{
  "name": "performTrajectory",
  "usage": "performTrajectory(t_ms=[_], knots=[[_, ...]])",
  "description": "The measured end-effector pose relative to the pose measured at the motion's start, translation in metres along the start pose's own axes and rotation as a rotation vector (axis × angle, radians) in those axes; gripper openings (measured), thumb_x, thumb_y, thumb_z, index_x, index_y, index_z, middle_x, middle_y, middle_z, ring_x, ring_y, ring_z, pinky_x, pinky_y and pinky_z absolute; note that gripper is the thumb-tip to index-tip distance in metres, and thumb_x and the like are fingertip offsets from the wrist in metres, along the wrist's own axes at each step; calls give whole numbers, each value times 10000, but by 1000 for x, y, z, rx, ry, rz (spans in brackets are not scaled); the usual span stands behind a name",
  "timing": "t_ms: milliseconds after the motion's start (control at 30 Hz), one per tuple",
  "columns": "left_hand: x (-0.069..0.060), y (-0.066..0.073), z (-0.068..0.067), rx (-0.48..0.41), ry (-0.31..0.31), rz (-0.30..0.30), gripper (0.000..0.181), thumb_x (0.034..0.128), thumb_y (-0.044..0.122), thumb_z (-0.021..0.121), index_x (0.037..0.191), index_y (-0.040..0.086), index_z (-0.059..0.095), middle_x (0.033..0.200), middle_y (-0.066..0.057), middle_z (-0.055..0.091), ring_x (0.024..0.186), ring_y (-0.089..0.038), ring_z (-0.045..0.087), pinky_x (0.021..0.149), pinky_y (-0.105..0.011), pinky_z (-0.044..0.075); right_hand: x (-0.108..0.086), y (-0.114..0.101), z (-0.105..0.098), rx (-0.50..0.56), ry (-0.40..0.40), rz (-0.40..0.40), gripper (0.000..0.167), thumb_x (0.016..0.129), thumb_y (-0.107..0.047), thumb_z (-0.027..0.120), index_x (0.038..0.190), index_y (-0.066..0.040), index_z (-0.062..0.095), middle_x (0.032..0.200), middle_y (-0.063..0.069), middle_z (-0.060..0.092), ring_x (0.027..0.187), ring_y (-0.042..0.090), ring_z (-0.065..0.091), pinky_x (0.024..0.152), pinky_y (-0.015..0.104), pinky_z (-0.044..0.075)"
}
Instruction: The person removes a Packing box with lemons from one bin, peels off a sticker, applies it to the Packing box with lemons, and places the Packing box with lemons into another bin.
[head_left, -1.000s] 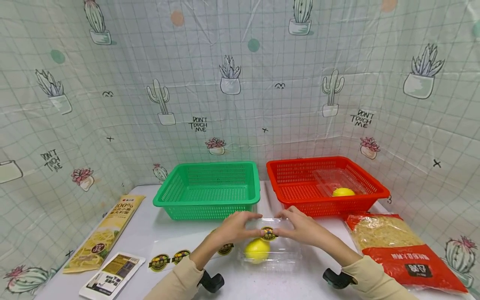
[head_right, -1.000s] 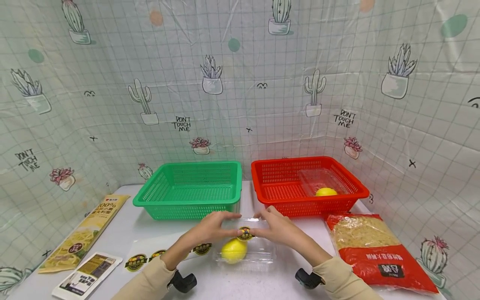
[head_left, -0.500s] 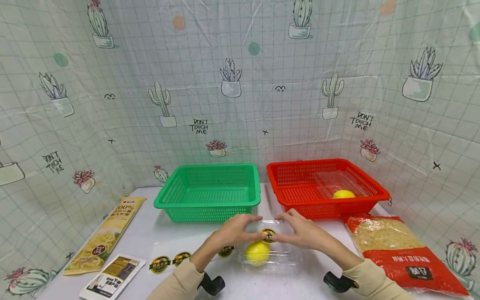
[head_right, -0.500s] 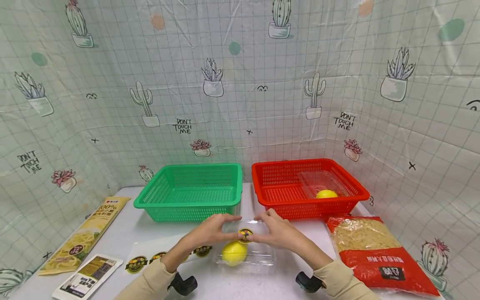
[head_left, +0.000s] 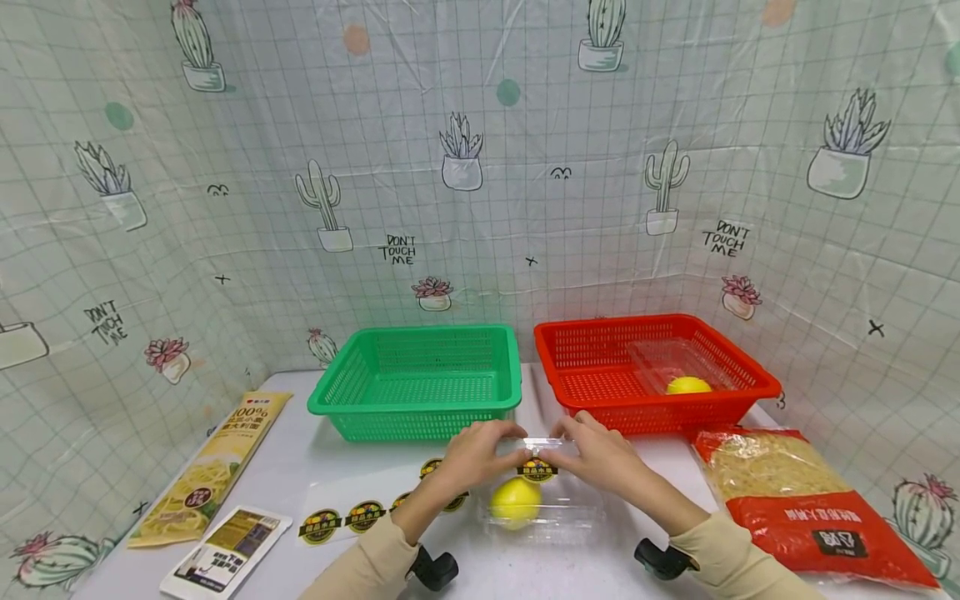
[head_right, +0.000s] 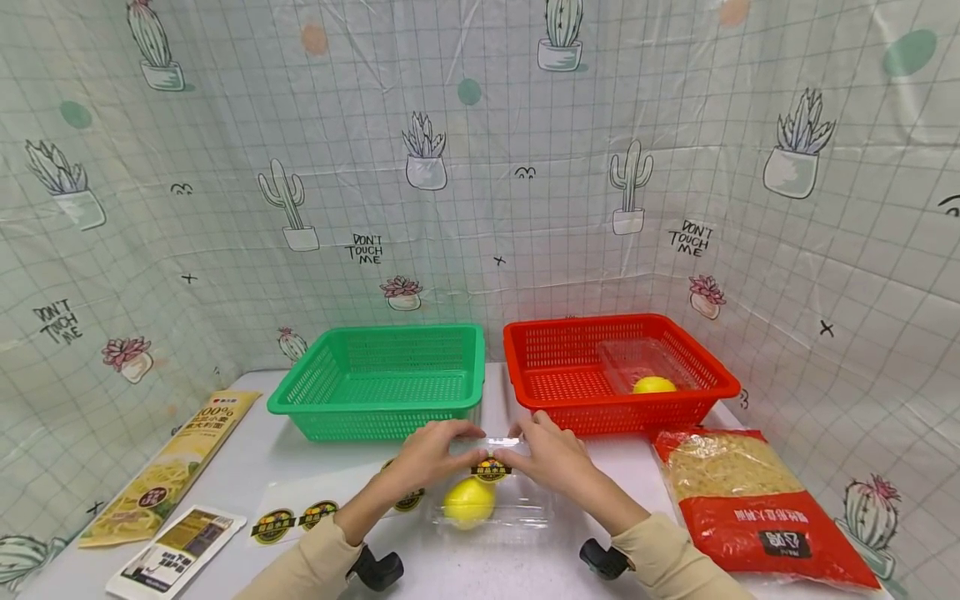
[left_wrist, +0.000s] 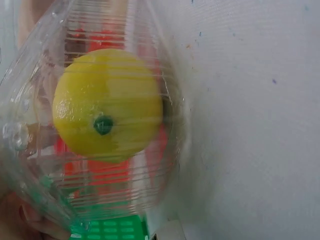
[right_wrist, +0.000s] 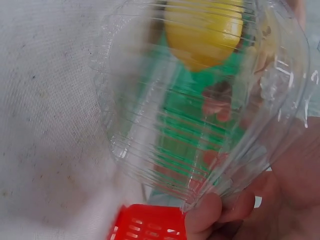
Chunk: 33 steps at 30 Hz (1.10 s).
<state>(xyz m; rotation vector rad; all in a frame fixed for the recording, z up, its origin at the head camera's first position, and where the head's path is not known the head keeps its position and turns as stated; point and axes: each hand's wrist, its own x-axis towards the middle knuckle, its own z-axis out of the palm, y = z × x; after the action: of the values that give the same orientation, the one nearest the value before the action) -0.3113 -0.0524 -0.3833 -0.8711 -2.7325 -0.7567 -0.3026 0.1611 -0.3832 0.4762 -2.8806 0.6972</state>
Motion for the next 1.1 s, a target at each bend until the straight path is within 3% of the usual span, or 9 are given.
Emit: performTrajectory(t_ms=[133, 267, 433, 633, 900, 1100], knots=[[1, 2, 3, 41, 27, -24, 298, 909, 351, 683, 1117, 142, 726, 1115, -10, 745, 1049, -215, 694, 787, -356, 559, 1, -2, 0, -19, 7, 14, 340, 803, -468, 764, 987, -209, 641, 988, 32, 605, 695, 149, 507, 575, 277, 443], [1, 0, 2, 36, 11, -26, 309, 913, 358, 680, 1138, 151, 721, 1137, -9, 740, 1070, -218, 687, 803, -359, 554, 0, 0, -2, 7, -7, 3, 349, 807, -464, 763, 1008, -203, 650, 999, 33, 606, 727, 143, 531, 597, 279, 455], [0, -4, -4, -52, -75, 2, 406, 909, 345, 690, 1243, 113, 678, 1229, -55, 703, 1177, -242, 639, 943, -396, 530, -3, 6, -7, 52, -39, -41, 408, 812, -451, 764, 1094, -169, 676, 1034, 57, 606, 835, 170, 590, 665, 314, 509], [-2, -6, -10, -133, -169, -26, 549, 883, 398, 714, 1337, 108, 612, 1338, -64, 638, 1291, -253, 555, 1045, -436, 469, -5, 11, -12, 82, -82, -88, 522, 810, -477, 759, 1194, -135, 667, 1100, 91, 596, 954, 231, 615, 748, 391, 553], [-4, 0, -10, -107, -179, -85, 683, 820, 515, 740, 1377, 156, 578, 1393, -32, 596, 1312, -247, 526, 1018, -465, 473, -8, 7, -11, 89, -104, -53, 651, 756, -545, 780, 1248, -147, 627, 1098, 61, 556, 861, 194, 586, 695, 333, 510], [-7, 2, -9, -43, -182, -83, 738, 806, 579, 722, 1398, 171, 557, 1415, -44, 573, 1297, -264, 531, 973, -480, 490, -12, 3, -10, 59, -93, -57, 723, 745, -602, 759, 1282, -141, 614, 1088, 55, 553, 795, 170, 556, 671, 310, 487]])
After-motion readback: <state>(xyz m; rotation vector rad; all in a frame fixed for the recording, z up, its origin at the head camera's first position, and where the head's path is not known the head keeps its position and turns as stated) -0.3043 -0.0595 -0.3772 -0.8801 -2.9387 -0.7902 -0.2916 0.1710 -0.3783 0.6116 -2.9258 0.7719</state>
